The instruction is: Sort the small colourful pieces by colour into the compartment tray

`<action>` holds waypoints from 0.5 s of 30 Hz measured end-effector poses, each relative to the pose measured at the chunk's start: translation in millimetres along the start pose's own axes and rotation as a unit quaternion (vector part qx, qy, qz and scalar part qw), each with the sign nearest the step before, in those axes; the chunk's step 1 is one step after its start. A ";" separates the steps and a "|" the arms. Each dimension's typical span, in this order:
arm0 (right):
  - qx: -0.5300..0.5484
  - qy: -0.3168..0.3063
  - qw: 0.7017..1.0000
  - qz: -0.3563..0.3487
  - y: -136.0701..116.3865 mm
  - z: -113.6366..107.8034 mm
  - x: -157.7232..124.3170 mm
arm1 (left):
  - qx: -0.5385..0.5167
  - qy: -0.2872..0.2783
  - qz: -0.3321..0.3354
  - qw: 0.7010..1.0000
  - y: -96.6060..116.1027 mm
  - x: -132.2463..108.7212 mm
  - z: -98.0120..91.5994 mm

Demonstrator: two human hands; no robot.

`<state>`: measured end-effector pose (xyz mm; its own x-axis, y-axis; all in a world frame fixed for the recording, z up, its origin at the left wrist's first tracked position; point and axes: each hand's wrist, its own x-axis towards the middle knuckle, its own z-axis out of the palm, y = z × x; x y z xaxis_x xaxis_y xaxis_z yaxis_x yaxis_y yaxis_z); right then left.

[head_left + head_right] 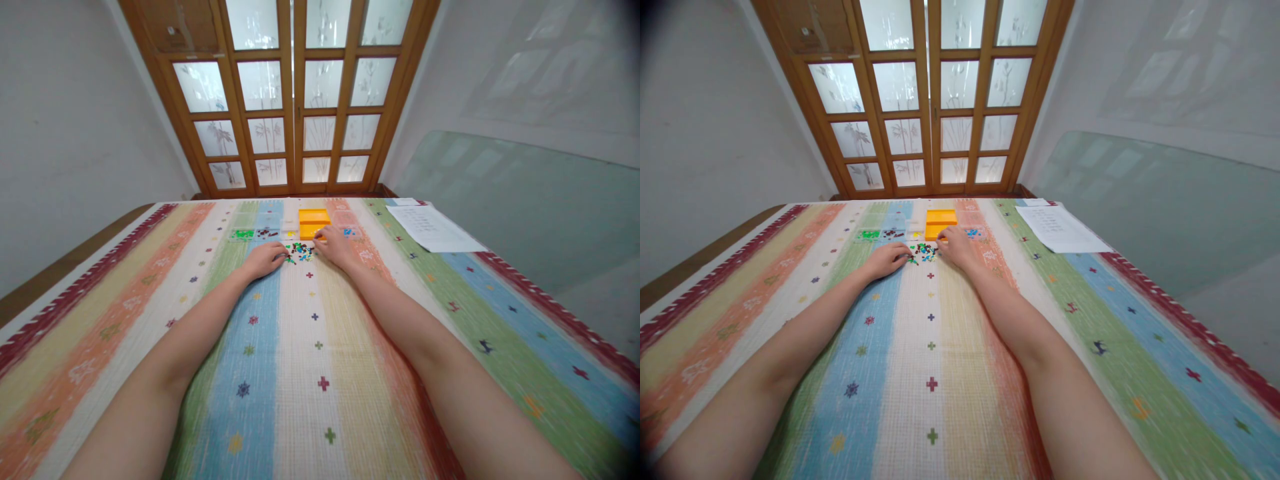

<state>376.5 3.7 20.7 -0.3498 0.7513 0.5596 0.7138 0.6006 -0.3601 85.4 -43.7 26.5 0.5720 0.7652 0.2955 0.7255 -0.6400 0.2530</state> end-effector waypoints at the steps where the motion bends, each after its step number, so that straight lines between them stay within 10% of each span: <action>1: 0.001 0.022 0.999 0.027 9.9 -3.7 1.7 | 0.000 -0.003 0.004 1.000 0.6 0.0 -0.4; 15: -0.086 0.096 0.974 0.185 60.6 -7.6 -0.7 | 0.017 -0.017 -0.004 1.000 2.5 -1.0 -0.6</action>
<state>424.6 37.5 4.2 0.0592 0.8324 0.5510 0.8661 0.2316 -0.4430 86.4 -46.1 27.4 0.5790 0.7720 0.2620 0.7417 -0.6323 0.2238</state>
